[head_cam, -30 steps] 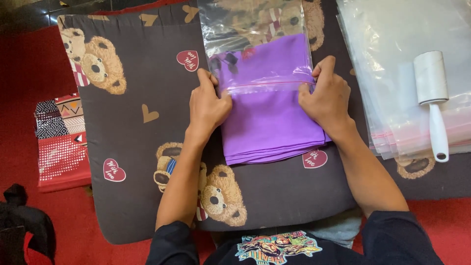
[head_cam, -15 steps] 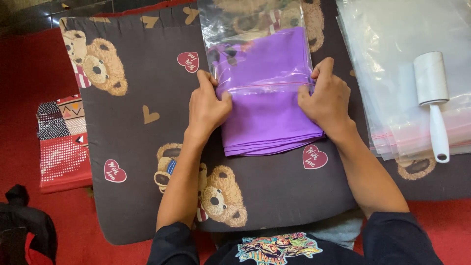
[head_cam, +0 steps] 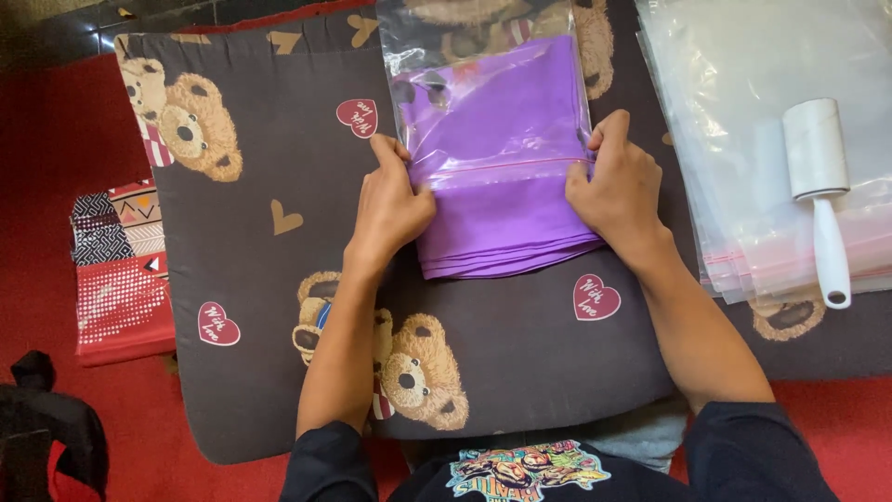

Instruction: Cleaning a garment with a lint roller and then packing it into a plastic bag.

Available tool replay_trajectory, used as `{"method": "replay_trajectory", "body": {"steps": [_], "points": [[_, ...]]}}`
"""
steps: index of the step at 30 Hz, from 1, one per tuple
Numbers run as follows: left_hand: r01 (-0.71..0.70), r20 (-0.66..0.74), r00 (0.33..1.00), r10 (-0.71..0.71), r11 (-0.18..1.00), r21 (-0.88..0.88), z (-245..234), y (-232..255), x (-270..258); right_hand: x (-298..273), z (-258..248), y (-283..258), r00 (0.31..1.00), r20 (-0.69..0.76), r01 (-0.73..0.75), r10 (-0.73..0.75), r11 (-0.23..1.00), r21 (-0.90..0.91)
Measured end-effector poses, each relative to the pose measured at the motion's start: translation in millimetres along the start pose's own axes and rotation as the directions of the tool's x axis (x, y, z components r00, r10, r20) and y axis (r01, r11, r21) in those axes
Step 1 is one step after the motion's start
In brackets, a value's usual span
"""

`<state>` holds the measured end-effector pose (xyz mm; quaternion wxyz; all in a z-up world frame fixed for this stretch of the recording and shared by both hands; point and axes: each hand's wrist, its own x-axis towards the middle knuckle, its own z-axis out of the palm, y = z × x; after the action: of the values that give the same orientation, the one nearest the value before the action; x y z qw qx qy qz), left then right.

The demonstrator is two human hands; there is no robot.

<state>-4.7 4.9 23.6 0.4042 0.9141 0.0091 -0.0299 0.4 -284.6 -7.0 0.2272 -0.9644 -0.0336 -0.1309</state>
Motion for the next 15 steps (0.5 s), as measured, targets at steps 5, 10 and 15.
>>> {"method": "replay_trajectory", "body": {"steps": [5, 10, 15], "points": [[-0.062, -0.033, 0.997, 0.063, 0.997, 0.050, 5.8, -2.2, -1.1, -1.2, -2.7, -4.4, 1.000, -0.016, 0.002, -0.002, 1.000, -0.002], [0.005, -0.043, 0.999, -0.003, 0.998, 0.057, 2.2, 3.5, -1.6, 1.7, 0.5, 3.0, 1.000, -0.009, -0.004, 0.004, 0.999, -0.037], [-0.042, -0.033, 0.999, 0.043, 0.999, 0.032, 2.4, 2.1, -2.0, 1.2, 1.4, 0.0, 1.000, 0.005, -0.013, 0.013, 1.000, -0.014]]}}
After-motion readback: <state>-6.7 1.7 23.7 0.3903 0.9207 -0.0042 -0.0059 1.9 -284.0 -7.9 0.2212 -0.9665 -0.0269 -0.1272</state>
